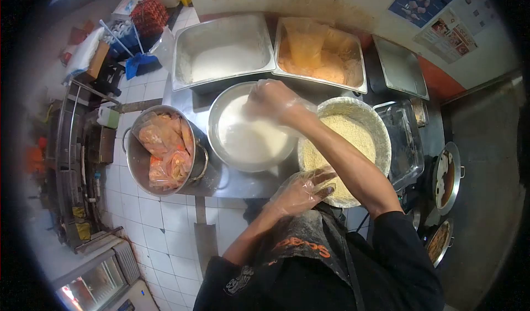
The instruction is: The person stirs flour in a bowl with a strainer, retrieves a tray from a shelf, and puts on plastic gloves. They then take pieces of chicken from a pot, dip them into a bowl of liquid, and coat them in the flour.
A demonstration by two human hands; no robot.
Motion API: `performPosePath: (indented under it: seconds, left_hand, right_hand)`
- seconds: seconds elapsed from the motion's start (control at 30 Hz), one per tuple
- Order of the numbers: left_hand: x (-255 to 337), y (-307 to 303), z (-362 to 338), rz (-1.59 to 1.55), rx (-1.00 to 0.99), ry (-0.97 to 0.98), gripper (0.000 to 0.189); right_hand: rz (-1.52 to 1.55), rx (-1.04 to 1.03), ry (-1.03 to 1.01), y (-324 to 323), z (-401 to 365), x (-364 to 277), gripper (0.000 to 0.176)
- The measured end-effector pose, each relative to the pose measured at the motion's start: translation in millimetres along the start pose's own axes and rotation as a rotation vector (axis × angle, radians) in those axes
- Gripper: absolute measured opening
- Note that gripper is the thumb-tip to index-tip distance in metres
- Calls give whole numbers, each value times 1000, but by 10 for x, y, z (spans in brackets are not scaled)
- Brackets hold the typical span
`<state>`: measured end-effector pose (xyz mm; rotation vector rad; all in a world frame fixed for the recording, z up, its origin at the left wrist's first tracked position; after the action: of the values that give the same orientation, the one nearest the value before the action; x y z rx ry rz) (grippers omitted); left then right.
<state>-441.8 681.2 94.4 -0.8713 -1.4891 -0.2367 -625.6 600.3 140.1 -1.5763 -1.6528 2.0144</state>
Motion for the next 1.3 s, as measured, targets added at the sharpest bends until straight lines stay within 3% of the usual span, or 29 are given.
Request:
performPosePath:
  seconds: [0.07,0.13,0.23,0.3,0.37,0.5,0.57,0.63,0.7,0.83,0.87,0.9,0.97,1.0,1.03,1.1,1.13,1.17,1.23,1.3]
  left_hand:
    - [29,-16,-5,-21,-3,22,51]
    - [12,-26,-29,-42,-9,41,50]
    - [17,-61,-101,-92,-5,132,50]
    - [-9,-134,-151,-139,-21,26,45]
    - [-20,-162,-186,-150,-4,73,43]
    - [-65,-170,-220,-203,18,144,43]
    - [-69,-148,-204,-168,-17,100,42]
    - [-82,-107,-146,-131,-48,55,41]
    - [11,-131,-86,-107,24,170,37]
    - [11,10,81,-132,-26,112,39]
    - [-22,80,136,-93,-66,51,40]
    - [-62,147,206,-52,-104,-8,41]
    - [-146,292,307,81,-43,4,45]
    - [-158,351,353,207,13,19,49]
    - [-95,405,449,211,11,13,49]
    - [-279,541,618,425,-108,-432,56]
    - [-351,635,688,470,-123,-485,59]
    - [-422,699,779,473,-127,-499,59]
    - [-632,800,902,452,-204,-672,66]
    - [-530,732,973,364,-153,-719,68]
  right_hand:
    - [19,90,-62,-121,-68,-73,24]
    - [90,0,52,-171,-186,-41,20]
    - [200,31,95,-460,-495,-141,19]
    - [138,52,144,-579,-678,17,27]
    - [239,28,279,-745,-926,138,39]
    - [232,151,243,-1112,-1399,172,37]
    - [89,84,425,-1074,-1599,388,16]
    - [53,169,359,-1008,-1771,584,14]
    - [341,111,515,-804,-1964,996,14]
    - [459,271,634,-669,-2349,1773,18]
    - [260,186,716,-651,-2451,1968,25]
    - [264,190,708,-580,-2551,2182,25]
    - [-158,186,719,-549,-2720,2394,31]
    - [-146,16,857,-418,-2818,2550,40]
    - [-140,15,854,-360,-2888,2599,40]
    - [-260,28,756,-120,-3010,2708,45]
    - [-276,174,614,1,-3048,2740,53]
    - [-263,168,610,-55,-2982,2623,53]
    - [24,-252,1009,284,-3035,2610,66]
    - [99,-197,986,501,-3102,2585,69]
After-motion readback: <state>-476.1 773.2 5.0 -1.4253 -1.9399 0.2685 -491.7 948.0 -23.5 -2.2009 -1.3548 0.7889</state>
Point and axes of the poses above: each hand's wrist, its own z-axis towards the middle knuckle, its own y-axis out of the palm, x = y × z, the point moved 8 cm from there along z, towards the middle knuckle, and after that the axes turned 7 degrees about -x, right-handed, at the moved point
